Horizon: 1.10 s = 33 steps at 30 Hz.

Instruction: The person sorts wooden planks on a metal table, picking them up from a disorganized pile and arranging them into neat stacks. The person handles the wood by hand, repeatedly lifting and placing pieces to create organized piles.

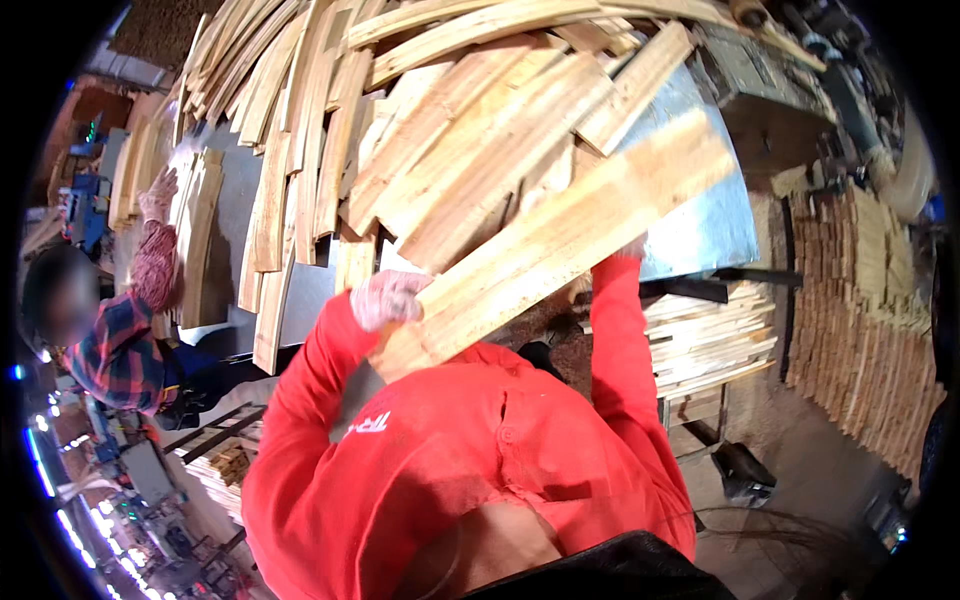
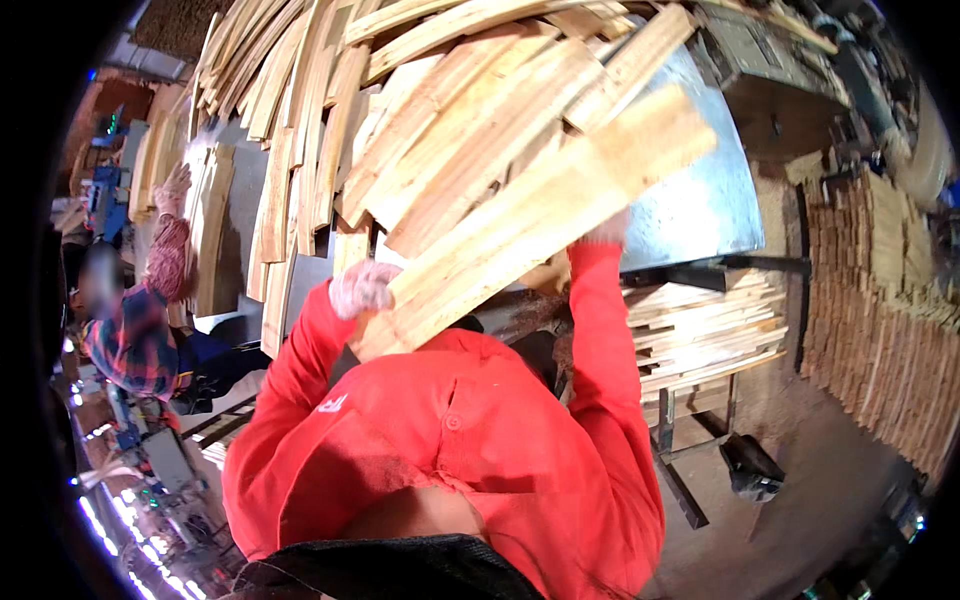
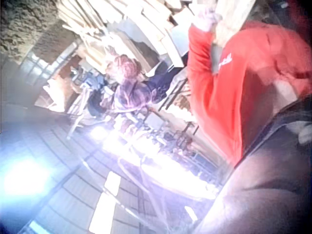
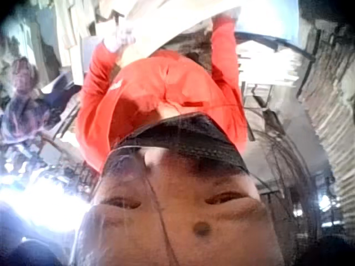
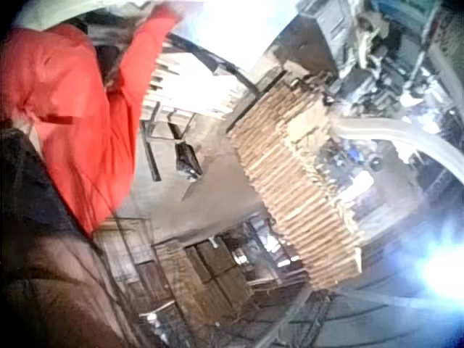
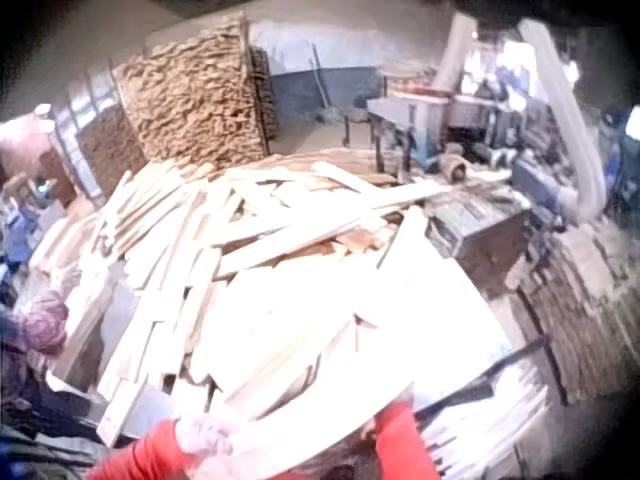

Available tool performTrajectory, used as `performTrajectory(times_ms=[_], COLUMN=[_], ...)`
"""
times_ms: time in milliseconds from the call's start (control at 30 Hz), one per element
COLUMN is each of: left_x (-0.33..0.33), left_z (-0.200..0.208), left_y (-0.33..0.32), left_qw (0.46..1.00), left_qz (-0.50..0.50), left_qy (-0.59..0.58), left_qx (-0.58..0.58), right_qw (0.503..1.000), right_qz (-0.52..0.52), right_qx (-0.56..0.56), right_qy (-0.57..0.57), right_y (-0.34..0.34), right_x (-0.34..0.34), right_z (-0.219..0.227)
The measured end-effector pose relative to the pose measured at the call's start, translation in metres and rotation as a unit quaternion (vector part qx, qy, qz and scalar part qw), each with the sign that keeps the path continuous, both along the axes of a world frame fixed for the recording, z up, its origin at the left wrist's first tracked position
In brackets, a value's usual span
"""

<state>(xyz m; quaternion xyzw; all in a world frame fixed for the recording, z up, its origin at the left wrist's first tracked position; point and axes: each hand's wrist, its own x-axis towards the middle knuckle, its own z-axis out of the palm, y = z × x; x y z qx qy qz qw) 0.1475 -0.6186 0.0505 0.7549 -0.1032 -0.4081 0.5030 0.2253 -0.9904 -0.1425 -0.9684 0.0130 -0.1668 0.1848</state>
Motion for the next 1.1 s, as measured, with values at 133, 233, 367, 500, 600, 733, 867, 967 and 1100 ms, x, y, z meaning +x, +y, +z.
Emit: performTrajectory(times_ms=[133,233,367,500,600,733,867,967,1100], left_x=[-0.020,-0.008,0.000,-0.012,-0.017,-0.006,-0.028,-0.038,-0.049], left_z=[0.013,-0.005,-0.051,-0.110,-0.094,-0.065,-0.112,-0.071,-0.062], left_y=[0.054,0.087,0.159,0.202,0.184,0.161,0.172,0.185,0.186], left_qw=[0.969,0.914,0.864,0.872,0.888,0.931,0.874,0.878,0.806], left_qz=[0.188,0.340,0.458,0.458,0.436,0.316,0.484,0.479,0.587], left_qy=[-0.146,-0.189,-0.135,-0.173,-0.120,-0.113,-0.036,-0.009,0.035], left_qx=[-0.058,-0.118,-0.160,-0.016,-0.087,0.145,-0.023,0.024,-0.070], right_qw=[0.883,0.869,0.887,0.677,0.725,0.934,0.837,0.915,0.907], right_qz=[-0.236,-0.365,-0.209,0.023,0.061,0.151,0.368,0.373,0.238], right_qx=[0.346,0.234,0.387,0.721,0.686,0.317,0.121,0.017,-0.340], right_qy=[0.209,0.238,-0.143,-0.144,-0.025,0.074,0.387,0.152,0.069], right_y=[0.105,0.167,0.151,0.284,0.347,0.432,0.414,0.395,0.391], right_x=[0.122,0.130,0.092,0.065,0.066,0.050,0.105,0.261,0.427], right_z=[0.046,0.082,0.035,0.076,0.087,0.065,0.152,0.160,0.174])
